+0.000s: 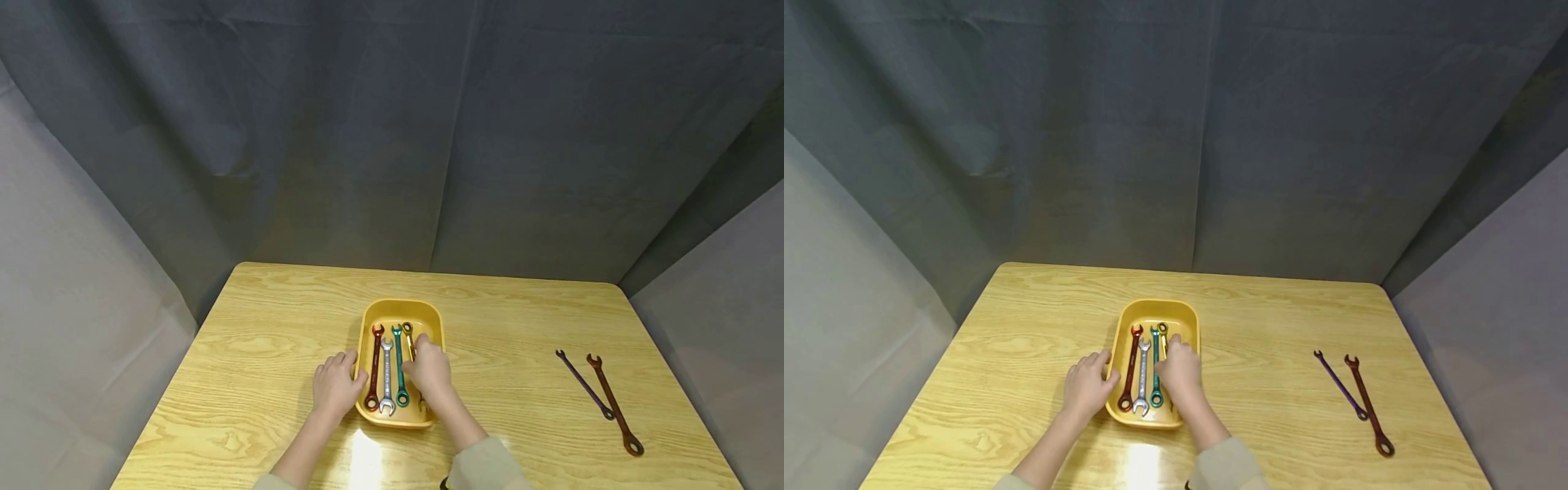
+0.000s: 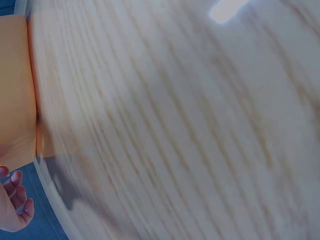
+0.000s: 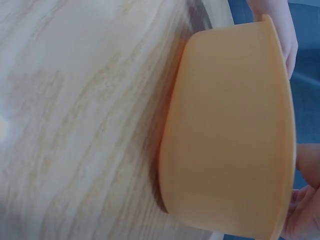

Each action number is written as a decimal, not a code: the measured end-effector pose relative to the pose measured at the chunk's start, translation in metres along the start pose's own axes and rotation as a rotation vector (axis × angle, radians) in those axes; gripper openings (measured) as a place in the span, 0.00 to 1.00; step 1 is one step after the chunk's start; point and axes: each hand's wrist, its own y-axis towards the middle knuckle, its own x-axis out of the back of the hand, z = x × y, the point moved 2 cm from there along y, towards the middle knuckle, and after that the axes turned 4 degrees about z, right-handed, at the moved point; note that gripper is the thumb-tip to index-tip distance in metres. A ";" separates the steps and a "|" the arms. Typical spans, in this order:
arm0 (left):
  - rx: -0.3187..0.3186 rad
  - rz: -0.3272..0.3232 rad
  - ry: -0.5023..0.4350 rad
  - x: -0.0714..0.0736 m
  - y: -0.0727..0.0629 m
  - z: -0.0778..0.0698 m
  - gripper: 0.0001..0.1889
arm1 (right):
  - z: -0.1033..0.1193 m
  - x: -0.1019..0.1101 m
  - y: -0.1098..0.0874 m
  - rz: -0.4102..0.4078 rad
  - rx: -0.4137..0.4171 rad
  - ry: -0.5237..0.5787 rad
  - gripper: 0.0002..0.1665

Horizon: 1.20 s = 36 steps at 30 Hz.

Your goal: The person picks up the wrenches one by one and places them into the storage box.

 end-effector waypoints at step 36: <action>0.001 -0.004 -0.012 0.000 0.000 -0.001 0.19 | -0.018 -0.040 0.004 0.024 -0.083 -0.048 0.23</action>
